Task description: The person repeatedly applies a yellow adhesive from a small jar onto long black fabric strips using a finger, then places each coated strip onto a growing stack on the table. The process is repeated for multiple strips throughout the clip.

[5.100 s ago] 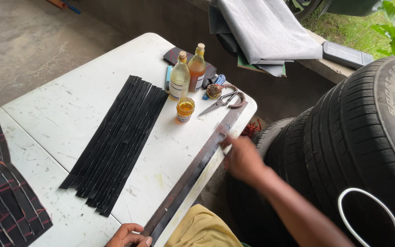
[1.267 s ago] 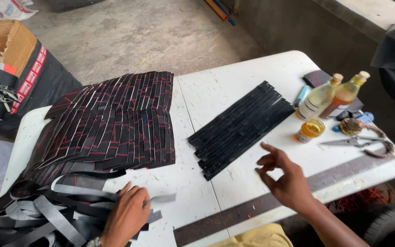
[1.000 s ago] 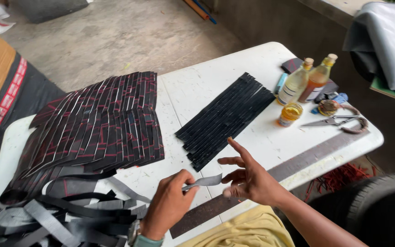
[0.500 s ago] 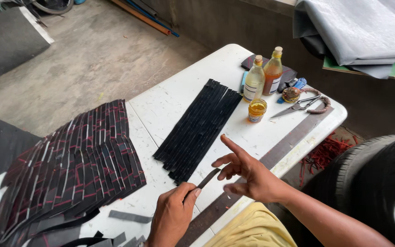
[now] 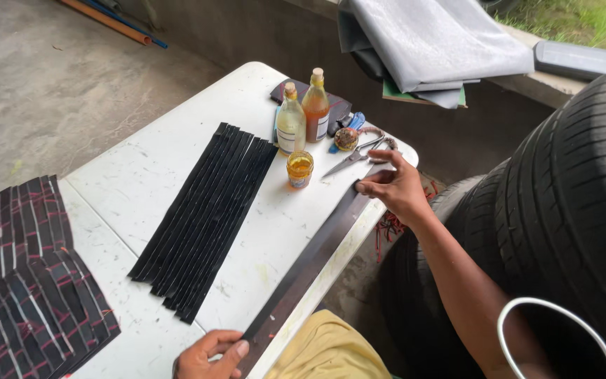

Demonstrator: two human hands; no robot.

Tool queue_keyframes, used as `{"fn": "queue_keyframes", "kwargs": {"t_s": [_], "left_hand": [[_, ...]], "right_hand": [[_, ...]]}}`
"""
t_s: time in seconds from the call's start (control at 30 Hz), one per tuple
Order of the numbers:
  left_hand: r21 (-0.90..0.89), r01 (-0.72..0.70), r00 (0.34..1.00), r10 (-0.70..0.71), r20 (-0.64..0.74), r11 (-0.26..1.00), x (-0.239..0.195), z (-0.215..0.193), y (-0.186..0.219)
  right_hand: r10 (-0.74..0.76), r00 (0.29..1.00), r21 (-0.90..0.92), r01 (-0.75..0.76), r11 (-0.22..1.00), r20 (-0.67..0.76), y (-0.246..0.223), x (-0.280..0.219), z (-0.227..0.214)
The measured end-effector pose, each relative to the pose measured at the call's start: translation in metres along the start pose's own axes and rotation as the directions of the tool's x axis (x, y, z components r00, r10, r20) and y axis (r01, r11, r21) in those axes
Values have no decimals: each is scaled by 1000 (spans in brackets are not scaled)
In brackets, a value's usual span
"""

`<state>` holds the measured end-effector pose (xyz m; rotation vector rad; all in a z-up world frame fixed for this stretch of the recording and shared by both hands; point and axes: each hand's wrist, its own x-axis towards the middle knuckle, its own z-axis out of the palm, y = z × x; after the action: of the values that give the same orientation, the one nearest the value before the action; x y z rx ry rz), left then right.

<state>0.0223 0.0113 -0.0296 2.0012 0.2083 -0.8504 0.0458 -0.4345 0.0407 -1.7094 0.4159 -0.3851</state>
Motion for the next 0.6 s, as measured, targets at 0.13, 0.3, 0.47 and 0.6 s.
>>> {"fn": "queue_keyframes", "kwargs": {"t_s": [0.13, 0.3, 0.47, 0.6], "left_hand": [[-27, -20, 999, 20, 25, 999, 48, 20, -52], [4, 10, 999, -11, 43, 1000, 90, 38, -81], [39, 16, 998, -19, 64, 999, 94, 42, -88], [78, 31, 993, -39, 110, 996, 86, 44, -79]], "right_hand": [[73, 992, -122, -85, 989, -98, 36, 16, -19], [152, 969, -405, -220, 888, -193, 49, 25, -22], [191, 966, -444, -251, 860, -176, 50, 27, -15], [158, 977, -501, -211, 839, -147, 50, 27, -15]]}}
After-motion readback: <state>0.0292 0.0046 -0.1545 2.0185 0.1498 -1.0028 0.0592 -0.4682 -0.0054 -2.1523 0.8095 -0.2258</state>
